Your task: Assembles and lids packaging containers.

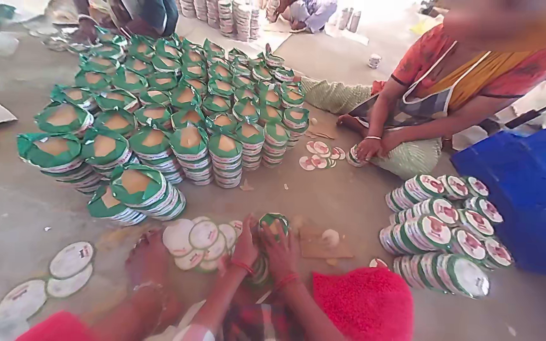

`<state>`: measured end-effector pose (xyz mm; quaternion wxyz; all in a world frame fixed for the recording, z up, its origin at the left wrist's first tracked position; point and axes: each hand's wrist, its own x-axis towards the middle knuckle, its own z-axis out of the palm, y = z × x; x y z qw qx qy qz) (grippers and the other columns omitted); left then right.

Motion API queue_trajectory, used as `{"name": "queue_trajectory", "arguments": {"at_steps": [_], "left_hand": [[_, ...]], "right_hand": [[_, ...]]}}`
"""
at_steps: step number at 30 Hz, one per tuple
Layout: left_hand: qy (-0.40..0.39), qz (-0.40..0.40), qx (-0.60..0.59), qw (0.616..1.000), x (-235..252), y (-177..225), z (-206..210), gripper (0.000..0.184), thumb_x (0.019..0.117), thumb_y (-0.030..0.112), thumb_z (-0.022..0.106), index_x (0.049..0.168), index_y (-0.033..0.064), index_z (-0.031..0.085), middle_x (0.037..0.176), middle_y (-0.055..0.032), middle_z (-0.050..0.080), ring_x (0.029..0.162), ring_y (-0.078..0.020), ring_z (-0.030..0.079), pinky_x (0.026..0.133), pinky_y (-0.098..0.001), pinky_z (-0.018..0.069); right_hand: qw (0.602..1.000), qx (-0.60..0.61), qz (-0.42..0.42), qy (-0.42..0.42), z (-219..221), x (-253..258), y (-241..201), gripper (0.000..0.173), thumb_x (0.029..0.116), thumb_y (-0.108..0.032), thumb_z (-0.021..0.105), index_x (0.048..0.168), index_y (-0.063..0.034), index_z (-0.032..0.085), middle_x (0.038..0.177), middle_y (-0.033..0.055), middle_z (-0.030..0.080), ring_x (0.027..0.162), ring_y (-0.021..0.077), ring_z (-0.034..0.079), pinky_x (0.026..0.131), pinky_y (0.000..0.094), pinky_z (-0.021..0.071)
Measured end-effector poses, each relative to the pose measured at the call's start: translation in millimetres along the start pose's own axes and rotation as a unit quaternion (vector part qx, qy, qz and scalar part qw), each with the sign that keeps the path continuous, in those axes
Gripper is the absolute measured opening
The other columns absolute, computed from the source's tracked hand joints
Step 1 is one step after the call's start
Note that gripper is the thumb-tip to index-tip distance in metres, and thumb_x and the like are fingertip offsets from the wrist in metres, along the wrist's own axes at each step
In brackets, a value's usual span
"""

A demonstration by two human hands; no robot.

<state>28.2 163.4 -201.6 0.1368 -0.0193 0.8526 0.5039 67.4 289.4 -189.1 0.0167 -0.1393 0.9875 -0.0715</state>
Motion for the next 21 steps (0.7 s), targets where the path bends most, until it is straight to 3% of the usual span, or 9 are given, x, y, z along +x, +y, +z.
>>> {"name": "queue_trajectory", "arguments": {"at_steps": [2,5,7,9,12,14,16,18,21], "left_hand": [[-0.008,-0.028,-0.015,0.999,1,2,-4,0.088,0.0862,-0.015,0.059,0.159,-0.001,0.012,0.15,-0.0173,0.052,0.125,-0.0264,0.063,0.104,-0.0396,0.0506],[0.021,-0.043,-0.116,0.992,1,-5,-3,0.085,0.087,-0.014,0.06,0.157,-0.0038,0.013,0.14,-0.0183,0.059,0.113,-0.0226,0.069,0.099,-0.0362,0.0551],[0.071,-0.03,-0.139,0.987,2,-3,-15,0.071,0.0915,-0.009,0.061,0.153,-0.0065,0.025,0.13,-0.0193,0.065,0.109,-0.0243,0.07,0.097,-0.0381,0.0564],[0.128,-0.035,-0.047,0.99,1,1,-43,0.057,0.0929,-0.002,0.06,0.147,-0.0039,0.044,0.127,-0.0182,0.066,0.112,-0.0272,0.068,0.097,-0.0421,0.0546],[0.136,-0.108,0.172,0.97,1,-17,-103,0.059,0.0924,0.019,0.072,0.144,-0.003,0.052,0.145,-0.03,0.051,0.136,-0.0468,0.047,0.113,-0.0589,0.0385],[0.115,-0.195,0.256,0.94,0,-45,-128,0.081,0.0834,0.037,0.083,0.147,0.0,0.049,0.151,-0.0365,0.039,0.143,-0.0552,0.033,0.115,-0.0666,0.0302],[0.094,-0.235,0.271,0.929,0,-68,-141,0.083,0.0784,0.045,0.086,0.144,0.0057,0.053,0.152,-0.038,0.035,0.144,-0.0573,0.028,0.115,-0.068,0.0279],[0.069,-0.217,0.276,0.934,1,-69,-146,0.063,0.0822,0.041,0.085,0.13,0.0059,0.065,0.144,-0.0334,0.049,0.14,-0.0536,0.038,0.113,-0.0677,0.0313],[0.085,-0.162,0.224,0.957,2,-52,-147,0.046,0.0858,0.024,0.083,0.123,0.0001,0.067,0.123,-0.0274,0.066,0.121,-0.0457,0.059,0.106,-0.0649,0.0414]], "right_hand": [[1.0,-0.005,0.007,-0.01,-5,5,0,0.059,0.0915,0.005,0.057,0.146,-0.0184,0.059,0.165,-0.0036,0.037,0.155,0.0378,0.023,0.119,0.0716,0.0158],[0.999,-0.015,0.025,-0.028,-14,14,2,0.064,0.0895,0.006,0.06,0.149,-0.0185,0.056,0.165,0.0,0.037,0.155,0.0407,0.023,0.117,0.0737,0.0175],[0.997,-0.004,0.039,-0.065,-26,26,4,0.066,0.0901,0.004,0.06,0.15,-0.0222,0.054,0.167,0.0011,0.033,0.156,0.0403,0.018,0.118,0.0736,0.0123],[0.997,0.032,0.069,-0.032,-35,32,9,0.067,0.0874,0.003,0.062,0.149,-0.0223,0.055,0.163,0.0049,0.039,0.155,0.0422,0.023,0.119,0.073,0.0135],[0.984,0.102,0.127,0.074,-45,31,20,0.066,0.0873,0.002,0.059,0.15,-0.0203,0.055,0.156,0.0118,0.049,0.151,0.0472,0.028,0.118,0.0701,0.0219],[0.974,0.138,0.141,0.115,-48,27,26,0.065,0.0877,0.0,0.059,0.149,-0.0195,0.054,0.158,0.0106,0.047,0.151,0.0467,0.029,0.117,0.0689,0.0264],[0.962,0.162,0.14,0.173,-42,21,31,0.062,0.0849,0.001,0.061,0.145,-0.0156,0.059,0.154,0.0128,0.051,0.146,0.0484,0.036,0.111,0.0709,0.0325],[0.948,0.197,0.158,0.195,-36,13,36,0.06,0.0837,0.0,0.06,0.142,-0.0147,0.062,0.151,0.0154,0.053,0.142,0.048,0.041,0.109,0.0695,0.0363],[0.912,0.302,0.195,0.196,-40,3,38,0.057,0.0838,0.0,0.063,0.141,-0.0049,0.061,0.146,0.0227,0.055,0.137,0.0444,0.048,0.111,0.0632,0.0388]]}}
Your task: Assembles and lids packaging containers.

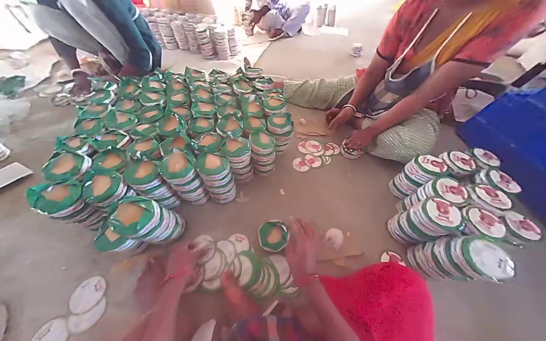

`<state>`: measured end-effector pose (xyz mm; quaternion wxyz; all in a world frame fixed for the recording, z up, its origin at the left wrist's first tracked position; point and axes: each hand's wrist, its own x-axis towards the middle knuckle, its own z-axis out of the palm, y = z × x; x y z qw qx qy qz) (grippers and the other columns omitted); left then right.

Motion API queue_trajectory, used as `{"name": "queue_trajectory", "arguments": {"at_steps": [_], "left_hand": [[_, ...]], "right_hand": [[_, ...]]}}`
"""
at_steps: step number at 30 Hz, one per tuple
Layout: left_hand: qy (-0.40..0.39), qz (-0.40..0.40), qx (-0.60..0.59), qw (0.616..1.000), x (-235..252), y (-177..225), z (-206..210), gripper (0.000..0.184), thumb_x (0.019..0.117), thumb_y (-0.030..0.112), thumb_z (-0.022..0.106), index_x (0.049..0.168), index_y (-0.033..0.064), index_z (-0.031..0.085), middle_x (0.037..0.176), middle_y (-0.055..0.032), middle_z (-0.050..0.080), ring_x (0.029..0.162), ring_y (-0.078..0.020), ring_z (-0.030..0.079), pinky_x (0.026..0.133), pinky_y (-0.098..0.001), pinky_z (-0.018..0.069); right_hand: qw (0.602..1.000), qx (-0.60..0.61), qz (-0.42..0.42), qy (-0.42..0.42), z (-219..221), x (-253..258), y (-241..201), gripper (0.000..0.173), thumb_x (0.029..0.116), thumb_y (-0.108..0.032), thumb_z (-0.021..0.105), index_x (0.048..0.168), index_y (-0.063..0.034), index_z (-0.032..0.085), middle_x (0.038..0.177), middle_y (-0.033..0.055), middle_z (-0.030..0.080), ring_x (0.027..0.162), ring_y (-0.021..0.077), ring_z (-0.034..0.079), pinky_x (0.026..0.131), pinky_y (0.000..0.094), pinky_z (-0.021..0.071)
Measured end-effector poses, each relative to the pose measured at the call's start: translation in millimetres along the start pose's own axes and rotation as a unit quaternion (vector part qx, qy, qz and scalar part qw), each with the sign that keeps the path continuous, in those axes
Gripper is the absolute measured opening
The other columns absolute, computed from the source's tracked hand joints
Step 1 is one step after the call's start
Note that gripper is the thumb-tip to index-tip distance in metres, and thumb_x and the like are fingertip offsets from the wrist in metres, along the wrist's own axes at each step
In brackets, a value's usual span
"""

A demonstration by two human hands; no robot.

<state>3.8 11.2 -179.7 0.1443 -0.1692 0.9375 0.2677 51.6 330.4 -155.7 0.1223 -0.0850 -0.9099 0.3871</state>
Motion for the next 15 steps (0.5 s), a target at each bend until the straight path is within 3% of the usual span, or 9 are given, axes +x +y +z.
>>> {"name": "queue_trajectory", "arguments": {"at_steps": [3,5,7,9,11,13,15], "left_hand": [[0.036,0.051,-0.076,0.995,-7,31,-12,0.058,0.0799,0.012,0.086,0.13,0.0003,0.061,0.119,-0.0271,0.067,0.112,-0.045,0.064,0.099,-0.0636,0.0475],[0.024,0.069,-0.118,0.99,-17,62,-19,0.064,0.0769,0.01,0.088,0.134,0.0034,0.059,0.119,-0.026,0.068,0.106,-0.0416,0.067,0.096,-0.0606,0.0505],[-0.023,0.056,-0.178,0.982,-27,90,-20,0.065,0.0765,0.009,0.088,0.135,0.0035,0.059,0.117,-0.0231,0.069,0.1,-0.0352,0.071,0.09,-0.0532,0.0567],[-0.1,0.026,-0.222,0.97,-37,114,-15,0.062,0.0822,0.007,0.084,0.137,0.001,0.056,0.117,-0.0227,0.069,0.094,-0.0303,0.071,0.083,-0.0455,0.0595],[-0.168,0.009,-0.257,0.952,-45,128,-7,0.048,0.0907,0.005,0.074,0.135,-0.0001,0.056,0.114,-0.0204,0.068,0.089,-0.0239,0.07,0.079,-0.039,0.0586],[-0.201,0.023,-0.279,0.939,-46,133,1,0.034,0.0967,0.006,0.067,0.13,-0.0006,0.061,0.106,-0.0156,0.07,0.082,-0.0166,0.069,0.074,-0.0331,0.0583],[-0.22,0.051,-0.297,0.928,-42,131,8,0.034,0.1024,0.013,0.06,0.134,0.0006,0.058,0.109,-0.0139,0.07,0.082,-0.0143,0.069,0.074,-0.0307,0.0579]], "right_hand": [[0.992,0.109,0.05,-0.033,-5,-6,-5,0.052,0.0911,-0.006,0.066,0.142,0.0001,0.057,0.143,0.0219,0.058,0.135,0.0357,0.054,0.113,0.0505,0.0431],[0.991,0.119,-0.015,-0.052,2,-11,-8,0.053,0.0906,-0.014,0.071,0.141,0.0006,0.058,0.14,0.0192,0.061,0.133,0.0326,0.056,0.114,0.0487,0.0443],[0.984,0.09,-0.144,-0.063,9,-16,-20,0.061,0.0844,-0.017,0.079,0.139,0.0028,0.059,0.141,0.0188,0.061,0.136,0.0362,0.054,0.114,0.0531,0.0435],[0.964,0.031,-0.245,-0.101,19,-18,-30,0.072,0.0803,-0.017,0.082,0.143,0.0036,0.054,0.15,0.0175,0.054,0.144,0.0378,0.045,0.117,0.0572,0.036],[0.946,-0.025,-0.316,-0.07,33,-18,-31,0.064,0.0821,-0.011,0.079,0.141,0.0029,0.057,0.146,0.0155,0.059,0.14,0.0335,0.052,0.116,0.0522,0.0406],[0.949,-0.012,-0.313,-0.04,39,-14,-28,0.045,0.0866,0.004,0.067,0.132,0.0032,0.064,0.132,0.0153,0.069,0.125,0.0307,0.065,0.11,0.0459,0.0494],[0.968,-0.004,-0.245,-0.052,30,-5,-25,0.038,0.0925,0.005,0.06,0.13,0.0027,0.067,0.121,0.018,0.073,0.112,0.0327,0.072,0.1,0.0459,0.0566]]}}
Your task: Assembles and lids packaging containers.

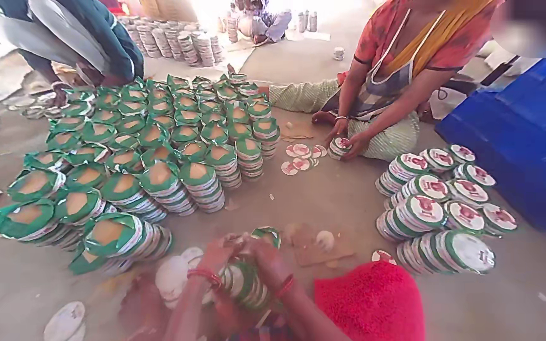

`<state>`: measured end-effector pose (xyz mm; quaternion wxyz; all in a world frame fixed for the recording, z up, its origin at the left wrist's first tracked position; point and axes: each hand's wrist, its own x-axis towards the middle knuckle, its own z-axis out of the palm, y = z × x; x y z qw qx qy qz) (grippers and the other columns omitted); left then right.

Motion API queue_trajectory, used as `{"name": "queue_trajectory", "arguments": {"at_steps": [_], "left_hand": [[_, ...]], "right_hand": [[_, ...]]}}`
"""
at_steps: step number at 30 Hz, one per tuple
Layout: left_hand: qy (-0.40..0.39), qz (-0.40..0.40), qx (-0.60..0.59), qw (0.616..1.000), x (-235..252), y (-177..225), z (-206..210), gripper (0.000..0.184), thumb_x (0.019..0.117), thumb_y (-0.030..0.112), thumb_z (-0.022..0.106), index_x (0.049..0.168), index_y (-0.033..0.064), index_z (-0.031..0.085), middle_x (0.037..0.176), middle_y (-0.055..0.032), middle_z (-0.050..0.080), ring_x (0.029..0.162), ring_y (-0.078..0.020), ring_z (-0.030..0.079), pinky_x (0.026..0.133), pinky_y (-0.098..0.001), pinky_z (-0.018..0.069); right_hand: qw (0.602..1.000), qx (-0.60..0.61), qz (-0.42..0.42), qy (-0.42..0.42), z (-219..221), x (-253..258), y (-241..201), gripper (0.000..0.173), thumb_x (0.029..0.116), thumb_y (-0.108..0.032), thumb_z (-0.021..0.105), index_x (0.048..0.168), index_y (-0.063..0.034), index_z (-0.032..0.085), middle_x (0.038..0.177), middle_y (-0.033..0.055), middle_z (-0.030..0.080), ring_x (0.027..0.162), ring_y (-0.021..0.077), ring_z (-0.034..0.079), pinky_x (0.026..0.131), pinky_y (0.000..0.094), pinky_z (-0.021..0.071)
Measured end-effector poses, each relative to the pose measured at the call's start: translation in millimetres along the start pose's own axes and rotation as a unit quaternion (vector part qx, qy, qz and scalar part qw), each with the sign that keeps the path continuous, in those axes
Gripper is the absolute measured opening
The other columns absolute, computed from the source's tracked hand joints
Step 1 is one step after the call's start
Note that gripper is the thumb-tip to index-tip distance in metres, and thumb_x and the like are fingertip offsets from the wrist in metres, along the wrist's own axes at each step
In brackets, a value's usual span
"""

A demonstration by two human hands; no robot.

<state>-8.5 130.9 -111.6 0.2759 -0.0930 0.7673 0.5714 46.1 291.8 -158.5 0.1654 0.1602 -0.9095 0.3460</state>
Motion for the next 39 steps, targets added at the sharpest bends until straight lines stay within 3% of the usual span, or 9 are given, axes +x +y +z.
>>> {"name": "queue_trajectory", "arguments": {"at_steps": [3,6,8,19,25,29,33,36,39], "left_hand": [[-0.02,0.039,0.049,0.998,11,-15,1,0.056,0.1024,0.027,0.061,0.151,0.0056,0.043,0.137,-0.0163,0.06,0.107,-0.0244,0.067,0.088,-0.0412,0.0552],[-0.018,0.048,0.163,0.985,23,-36,12,0.099,0.0797,0.026,0.088,0.158,0.0061,0.031,0.155,-0.0213,0.042,0.125,-0.0366,0.057,0.099,-0.0511,0.0504],[-0.016,0.064,0.195,0.979,27,-51,26,0.106,0.0734,0.021,0.092,0.158,0.0058,0.031,0.158,-0.0213,0.038,0.124,-0.0348,0.059,0.099,-0.0478,0.0526],[0.061,0.105,0.17,0.978,33,-73,50,0.079,0.0798,0.01,0.085,0.148,0.0009,0.048,0.145,-0.0213,0.053,0.123,-0.0307,0.062,0.105,-0.0426,0.051],[0.077,0.123,0.194,0.97,35,-77,50,0.072,0.0816,0.004,0.08,0.147,0.0007,0.05,0.144,-0.0203,0.056,0.127,-0.0304,0.059,0.11,-0.0429,0.0465],[0.003,0.113,0.08,0.99,37,-77,37,0.075,0.0836,0.004,0.079,0.15,-0.0009,0.044,0.15,-0.0231,0.048,0.131,-0.0292,0.056,0.11,-0.0398,0.047],[-0.025,0.071,-0.086,0.993,38,-71,36,0.052,0.0976,0.005,0.062,0.147,-0.0009,0.047,0.146,-0.0227,0.052,0.123,-0.0281,0.06,0.102,-0.0419,0.0508],[0.054,0.044,-0.026,0.997,41,-64,51,0.048,0.1015,0.023,0.064,0.141,-0.0016,0.052,0.141,-0.0232,0.056,0.126,-0.0309,0.059,0.107,-0.0454,0.0477],[0.094,0.057,0.053,0.993,41,-65,60,0.045,0.1022,0.02,0.062,0.141,-0.0015,0.053,0.143,-0.0242,0.054,0.131,-0.0339,0.055,0.112,-0.0465,0.0432]], "right_hand": [[0.989,0.014,0.148,0.021,-17,6,29,0.038,0.1002,-0.001,0.052,0.137,0.0045,0.06,0.126,0.0234,0.069,0.11,0.0384,0.071,0.096,0.054,0.0568],[0.962,0.051,0.269,-0.016,-30,12,54,0.046,0.1034,-0.003,0.044,0.149,0.0037,0.047,0.136,0.0242,0.064,0.117,0.0396,0.067,0.103,0.0545,0.0505],[0.953,0.035,0.28,-0.112,-29,15,55,0.049,0.1054,-0.005,0.041,0.154,-0.0007,0.042,0.138,0.0238,0.063,0.119,0.0398,0.066,0.105,0.0546,0.0489],[0.946,-0.081,0.206,-0.237,6,2,42,0.057,0.1009,-0.003,0.047,0.157,-0.0032,0.037,0.16,0.0153,0.043,0.148,0.0315,0.041,0.123,0.047,0.0315],[0.962,-0.078,0.117,-0.234,18,-15,45,0.076,0.1019,-0.043,0.054,0.156,0.0064,0.033,0.163,0.0204,0.035,0.155,0.0324,0.027,0.129,0.046,0.0159],[0.967,-0.066,0.094,-0.226,14,-14,48,0.071,0.1034,-0.039,0.052,0.154,0.0076,0.035,0.161,0.0214,0.038,0.153,0.0354,0.03,0.127,0.0477,0.0203],[0.947,-0.069,0.153,-0.275,-1,4,42,0.056,0.1084,-0.026,0.041,0.157,-0.0002,0.035,0.161,0.0181,0.04,0.15,0.0315,0.037,0.125,0.0448,0.027],[0.929,-0.092,0.191,-0.303,-5,16,38,0.052,0.1088,-0.026,0.042,0.157,-0.0068,0.039,0.158,0.0145,0.045,0.146,0.0294,0.045,0.121,0.0463,0.0348],[0.941,-0.09,0.177,-0.274,-4,10,42,0.051,0.106,-0.023,0.049,0.154,-0.0063,0.045,0.154,0.0151,0.051,0.141,0.0301,0.051,0.118,0.047,0.039]]}}
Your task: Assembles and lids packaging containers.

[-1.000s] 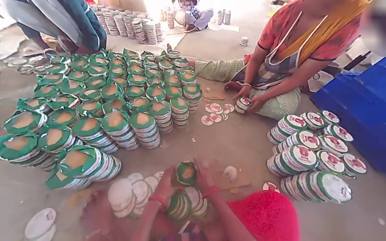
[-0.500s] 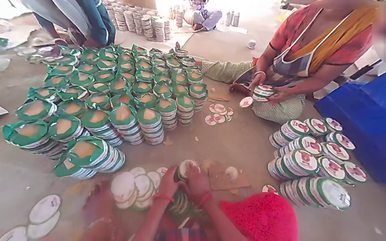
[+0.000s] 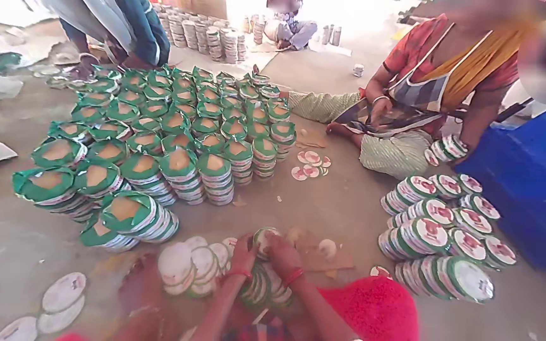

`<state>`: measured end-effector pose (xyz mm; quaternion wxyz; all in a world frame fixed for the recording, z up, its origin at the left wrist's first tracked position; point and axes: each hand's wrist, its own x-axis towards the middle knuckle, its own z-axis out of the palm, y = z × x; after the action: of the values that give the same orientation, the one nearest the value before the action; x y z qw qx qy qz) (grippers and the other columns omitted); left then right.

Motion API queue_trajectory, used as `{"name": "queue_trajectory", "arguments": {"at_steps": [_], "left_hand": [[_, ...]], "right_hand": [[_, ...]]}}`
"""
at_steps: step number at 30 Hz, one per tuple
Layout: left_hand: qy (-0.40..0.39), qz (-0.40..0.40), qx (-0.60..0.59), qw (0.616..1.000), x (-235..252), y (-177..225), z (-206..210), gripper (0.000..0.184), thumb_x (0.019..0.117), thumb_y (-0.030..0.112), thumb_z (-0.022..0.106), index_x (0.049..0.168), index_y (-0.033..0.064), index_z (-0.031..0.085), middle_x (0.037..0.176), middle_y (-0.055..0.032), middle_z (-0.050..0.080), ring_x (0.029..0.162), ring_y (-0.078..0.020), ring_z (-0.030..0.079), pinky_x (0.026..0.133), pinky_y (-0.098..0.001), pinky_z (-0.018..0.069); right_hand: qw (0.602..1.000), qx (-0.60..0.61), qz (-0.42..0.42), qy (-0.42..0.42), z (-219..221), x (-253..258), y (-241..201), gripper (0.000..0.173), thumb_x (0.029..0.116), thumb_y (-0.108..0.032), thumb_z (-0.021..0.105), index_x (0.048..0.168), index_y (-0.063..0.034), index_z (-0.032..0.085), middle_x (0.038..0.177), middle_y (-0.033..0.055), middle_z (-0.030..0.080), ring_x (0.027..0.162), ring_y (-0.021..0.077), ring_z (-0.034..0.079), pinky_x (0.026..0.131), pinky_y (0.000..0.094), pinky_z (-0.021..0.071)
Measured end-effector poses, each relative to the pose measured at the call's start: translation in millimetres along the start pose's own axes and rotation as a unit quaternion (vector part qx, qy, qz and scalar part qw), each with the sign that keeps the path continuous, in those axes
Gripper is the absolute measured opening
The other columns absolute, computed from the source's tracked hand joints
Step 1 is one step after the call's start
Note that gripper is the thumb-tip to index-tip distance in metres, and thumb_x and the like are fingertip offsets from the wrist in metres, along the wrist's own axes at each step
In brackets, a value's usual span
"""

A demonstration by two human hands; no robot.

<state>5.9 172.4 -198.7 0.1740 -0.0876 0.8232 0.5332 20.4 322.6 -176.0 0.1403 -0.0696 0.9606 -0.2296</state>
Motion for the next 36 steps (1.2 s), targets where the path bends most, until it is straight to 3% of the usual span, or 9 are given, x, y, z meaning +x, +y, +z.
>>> {"name": "queue_trajectory", "arguments": {"at_steps": [4,9,13,15,17,19,24,30,36], "left_hand": [[0.013,0.012,0.038,0.999,0,-3,2,0.044,0.1024,0.017,0.061,0.14,-0.0032,0.054,0.142,-0.0254,0.054,0.131,-0.0351,0.055,0.113,-0.0468,0.042],[0.024,0.009,0.034,0.999,-1,-6,5,0.042,0.1036,0.017,0.059,0.141,-0.0019,0.055,0.143,-0.0244,0.055,0.133,-0.0341,0.053,0.115,-0.0462,0.04],[0.022,0.035,0.077,0.996,-4,0,4,0.045,0.1045,0.012,0.054,0.147,-0.0018,0.049,0.145,-0.0251,0.054,0.136,-0.0349,0.052,0.117,-0.046,0.0378],[0.035,0.091,0.192,0.976,-11,9,7,0.056,0.1035,0.007,0.051,0.158,0.0084,0.037,0.15,-0.0236,0.049,0.136,-0.0375,0.052,0.113,-0.0484,0.0431],[0.055,0.129,0.315,0.939,-20,13,15,0.059,0.101,0.005,0.052,0.156,0.0236,0.044,0.156,-0.0193,0.043,0.133,-0.0406,0.053,0.104,-0.0507,0.0502],[0.06,0.128,0.37,0.918,-24,11,19,0.055,0.1024,0.009,0.05,0.153,0.0289,0.048,0.159,-0.0127,0.043,0.13,-0.0426,0.054,0.1,-0.0556,0.0493],[0.036,0.091,0.378,0.921,-23,7,13,0.049,0.1065,0.023,0.044,0.155,0.0315,0.046,0.155,-0.0132,0.046,0.129,-0.0424,0.053,0.1,-0.0592,0.0452],[0.041,0.096,0.407,0.907,-22,0,16,0.051,0.1063,0.025,0.041,0.158,0.0296,0.041,0.152,-0.0134,0.05,0.131,-0.0392,0.053,0.102,-0.0593,0.0437],[0.031,0.083,0.4,0.912,-19,-2,17,0.056,0.104,0.025,0.042,0.159,0.0319,0.036,0.153,-0.0112,0.049,0.135,-0.0373,0.05,0.104,-0.0593,0.0421]], "right_hand": [[0.999,0.009,-0.028,0.027,11,-4,8,0.054,0.1048,-0.025,0.052,0.153,-0.0033,0.044,0.154,0.0174,0.05,0.141,0.0327,0.051,0.117,0.0482,0.0396],[0.995,0.032,-0.07,0.062,22,-4,15,0.05,0.1038,-0.02,0.053,0.15,-0.0008,0.048,0.154,0.017,0.05,0.144,0.0323,0.047,0.122,0.0455,0.0333],[0.99,0.037,-0.097,0.09,27,-4,18,0.049,0.1025,-0.017,0.056,0.148,0.0006,0.051,0.151,0.0186,0.053,0.142,0.034,0.049,0.121,0.0471,0.0354],[0.994,0.033,-0.079,0.062,23,-2,16,0.051,0.1045,-0.02,0.053,0.152,-0.0014,0.046,0.155,0.0169,0.049,0.145,0.0315,0.046,0.124,0.0453,0.0319],[0.997,0.029,-0.054,0.036,21,-2,15,0.052,0.1057,-0.023,0.051,0.153,-0.0019,0.044,0.157,0.0167,0.047,0.147,0.0301,0.043,0.124,0.0442,0.03],[0.998,0.032,-0.037,0.03,21,0,15,0.054,0.1056,-0.023,0.051,0.154,-0.0014,0.043,0.158,0.0155,0.045,0.148,0.029,0.043,0.125,0.0433,0.0298],[0.997,0.073,-0.009,0.017,17,-1,11,0.054,0.1069,-0.014,0.044,0.158,-0.0018,0.034,0.162,0.0136,0.04,0.15,0.0273,0.039,0.126,0.0406,0.027],[0.995,-0.028,-0.054,0.083,37,-4,18,0.054,0.1064,-0.02,0.044,0.154,0.0047,0.039,0.16,0.0173,0.042,0.15,0.0283,0.039,0.126,0.0438,0.0263],[0.999,-0.026,-0.021,-0.026,18,3,12,0.061,0.1086,-0.025,0.041,0.162,-0.0029,0.022,0.168,0.0126,0.027,0.156,0.0237,0.026,0.129,0.0413,0.0176]]}}
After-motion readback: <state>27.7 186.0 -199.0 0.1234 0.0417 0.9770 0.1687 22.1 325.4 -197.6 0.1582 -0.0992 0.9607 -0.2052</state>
